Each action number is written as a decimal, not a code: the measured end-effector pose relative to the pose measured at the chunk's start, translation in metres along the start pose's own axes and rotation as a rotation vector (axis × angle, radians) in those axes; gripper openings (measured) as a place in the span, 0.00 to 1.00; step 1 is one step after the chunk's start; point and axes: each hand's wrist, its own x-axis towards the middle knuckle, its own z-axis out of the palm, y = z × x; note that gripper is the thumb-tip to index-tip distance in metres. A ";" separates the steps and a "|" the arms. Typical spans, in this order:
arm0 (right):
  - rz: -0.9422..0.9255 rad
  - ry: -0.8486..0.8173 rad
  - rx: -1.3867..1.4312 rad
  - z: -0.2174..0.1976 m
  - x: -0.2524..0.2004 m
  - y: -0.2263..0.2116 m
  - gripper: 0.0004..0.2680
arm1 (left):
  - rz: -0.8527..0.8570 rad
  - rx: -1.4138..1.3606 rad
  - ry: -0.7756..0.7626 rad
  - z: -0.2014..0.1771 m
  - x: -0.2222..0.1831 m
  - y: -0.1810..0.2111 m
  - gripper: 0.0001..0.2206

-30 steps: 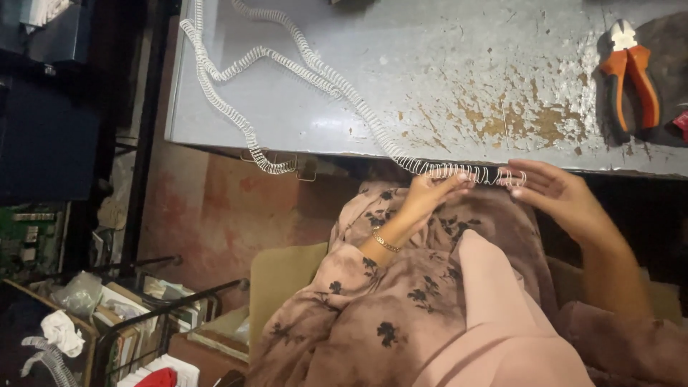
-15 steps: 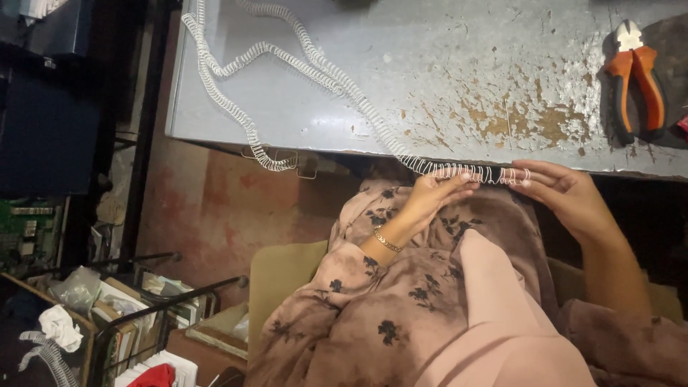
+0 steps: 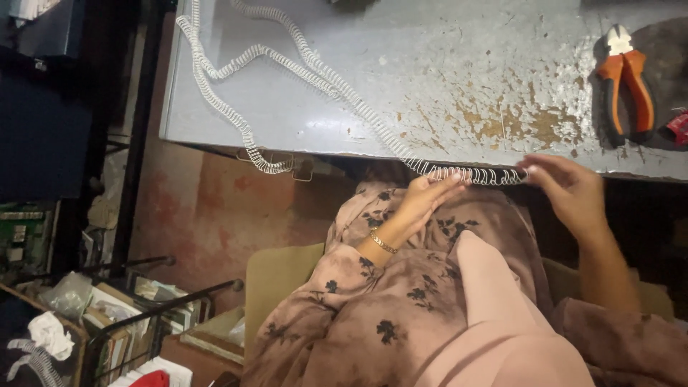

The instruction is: Untangling and straightening a long plastic spiral binding on a workbench using hands and pliers.

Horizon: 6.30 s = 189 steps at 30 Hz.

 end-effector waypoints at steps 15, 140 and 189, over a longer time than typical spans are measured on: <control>-0.219 0.513 -1.350 -0.067 0.109 0.060 0.15 | 0.278 0.536 0.202 -0.011 0.018 -0.027 0.14; 0.422 0.402 -0.659 0.113 -0.057 0.130 0.14 | 1.069 1.633 -0.528 0.013 0.120 -0.015 0.19; 0.538 0.390 -0.152 0.090 -0.076 0.106 0.08 | 0.495 0.544 -0.087 0.053 0.104 0.036 0.24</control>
